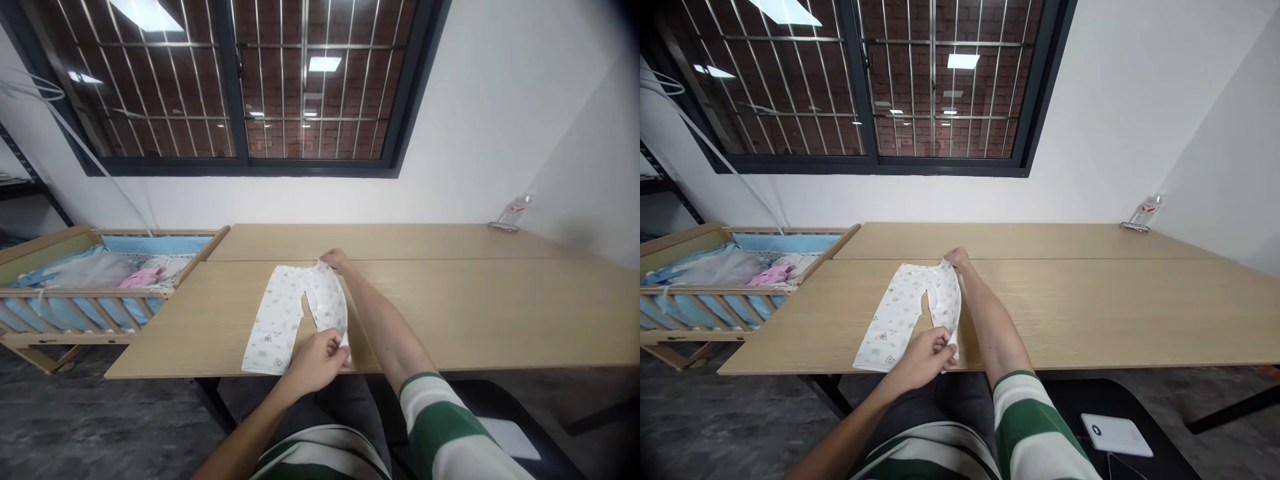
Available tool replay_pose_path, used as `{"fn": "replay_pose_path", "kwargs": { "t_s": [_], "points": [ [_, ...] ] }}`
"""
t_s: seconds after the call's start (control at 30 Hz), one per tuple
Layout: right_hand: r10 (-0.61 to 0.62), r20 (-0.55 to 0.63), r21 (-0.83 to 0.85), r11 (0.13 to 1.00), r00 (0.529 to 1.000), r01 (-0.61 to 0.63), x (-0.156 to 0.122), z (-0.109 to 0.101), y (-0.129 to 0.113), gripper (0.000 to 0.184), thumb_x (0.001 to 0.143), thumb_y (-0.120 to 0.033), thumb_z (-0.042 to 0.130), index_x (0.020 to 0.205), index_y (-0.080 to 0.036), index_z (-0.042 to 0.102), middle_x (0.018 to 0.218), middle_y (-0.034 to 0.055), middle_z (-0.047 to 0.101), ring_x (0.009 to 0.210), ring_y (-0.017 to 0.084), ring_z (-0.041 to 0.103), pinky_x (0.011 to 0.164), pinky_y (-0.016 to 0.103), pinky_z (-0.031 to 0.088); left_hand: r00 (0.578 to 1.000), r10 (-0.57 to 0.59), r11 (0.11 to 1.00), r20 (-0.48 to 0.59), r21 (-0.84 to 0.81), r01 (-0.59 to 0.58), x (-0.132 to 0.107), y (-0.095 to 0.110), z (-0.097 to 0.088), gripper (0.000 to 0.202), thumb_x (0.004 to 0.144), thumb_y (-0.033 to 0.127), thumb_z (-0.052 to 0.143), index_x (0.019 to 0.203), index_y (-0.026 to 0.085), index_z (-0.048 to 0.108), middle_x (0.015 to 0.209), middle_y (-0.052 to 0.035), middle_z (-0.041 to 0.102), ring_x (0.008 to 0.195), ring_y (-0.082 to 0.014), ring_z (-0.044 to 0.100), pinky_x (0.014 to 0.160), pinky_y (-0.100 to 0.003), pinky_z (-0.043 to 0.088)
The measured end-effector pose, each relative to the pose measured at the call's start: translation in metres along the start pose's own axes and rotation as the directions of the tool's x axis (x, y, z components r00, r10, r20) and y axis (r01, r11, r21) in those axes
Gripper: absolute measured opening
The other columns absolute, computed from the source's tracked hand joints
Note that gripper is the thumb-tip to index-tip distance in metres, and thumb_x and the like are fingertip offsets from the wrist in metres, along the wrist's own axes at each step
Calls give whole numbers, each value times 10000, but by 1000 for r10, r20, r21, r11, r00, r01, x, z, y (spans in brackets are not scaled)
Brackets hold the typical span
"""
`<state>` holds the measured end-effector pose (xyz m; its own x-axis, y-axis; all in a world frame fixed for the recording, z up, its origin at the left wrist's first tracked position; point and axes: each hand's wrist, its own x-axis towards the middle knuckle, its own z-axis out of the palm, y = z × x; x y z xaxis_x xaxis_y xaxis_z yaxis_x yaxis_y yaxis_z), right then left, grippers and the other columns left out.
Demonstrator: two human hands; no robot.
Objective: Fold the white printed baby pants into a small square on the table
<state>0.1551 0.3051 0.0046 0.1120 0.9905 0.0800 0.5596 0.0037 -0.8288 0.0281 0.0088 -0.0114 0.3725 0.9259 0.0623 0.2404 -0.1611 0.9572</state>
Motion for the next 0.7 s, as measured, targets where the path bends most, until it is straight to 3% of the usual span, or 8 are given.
{"fn": "replay_pose_path", "kwargs": {
  "t_s": [0.1, 0.27, 0.53, 0.7],
  "points": [
    [4, 55, 74, 997, 998, -8, 2, 11, -24, 145, 750, -147, 694, 653, -140, 586, 496, -27, 522, 475, 88, 488, 477, 196, 388, 996, -22, 972, -85, -233, 2, -22, -3, -23, 296, 886, 470, 587, 763, 218, 491, 742, -45, 723, 646, -161, 673, 648, -273, 520],
    [-28, 97, 116, 993, 995, 17, 0, 47, -58, 233, 729, -163, 710, 591, -181, 523, 453, -54, 452, 461, 86, 458, 444, 185, 366, 968, -59, 958, -245, -287, -15, -58, -11, -58, 368, 874, 535, 619, 740, 214, 498, 726, -56, 743, 631, -151, 653, 687, -280, 516],
    [-53, 52, 12, 999, 997, 52, -16, 105, -76, 131, 674, -131, 700, 757, -171, 607, 626, -14, 600, 605, 123, 585, 513, 184, 409, 860, -200, 979, -469, -51, 200, -90, -59, -94, 381, 844, 581, 564, 713, 225, 527, 660, -34, 712, 553, -170, 607, 554, -269, 454],
    [-73, 29, -72, 995, 997, 75, -25, 125, -74, 215, 705, -154, 671, 916, -172, 634, 860, 39, 680, 787, 153, 642, 615, 193, 458, 843, -216, 925, -493, 172, 338, -101, -65, -102, 335, 917, 495, 456, 724, 231, 528, 649, -11, 704, 575, -187, 630, 593, -278, 439]
  ]
}}
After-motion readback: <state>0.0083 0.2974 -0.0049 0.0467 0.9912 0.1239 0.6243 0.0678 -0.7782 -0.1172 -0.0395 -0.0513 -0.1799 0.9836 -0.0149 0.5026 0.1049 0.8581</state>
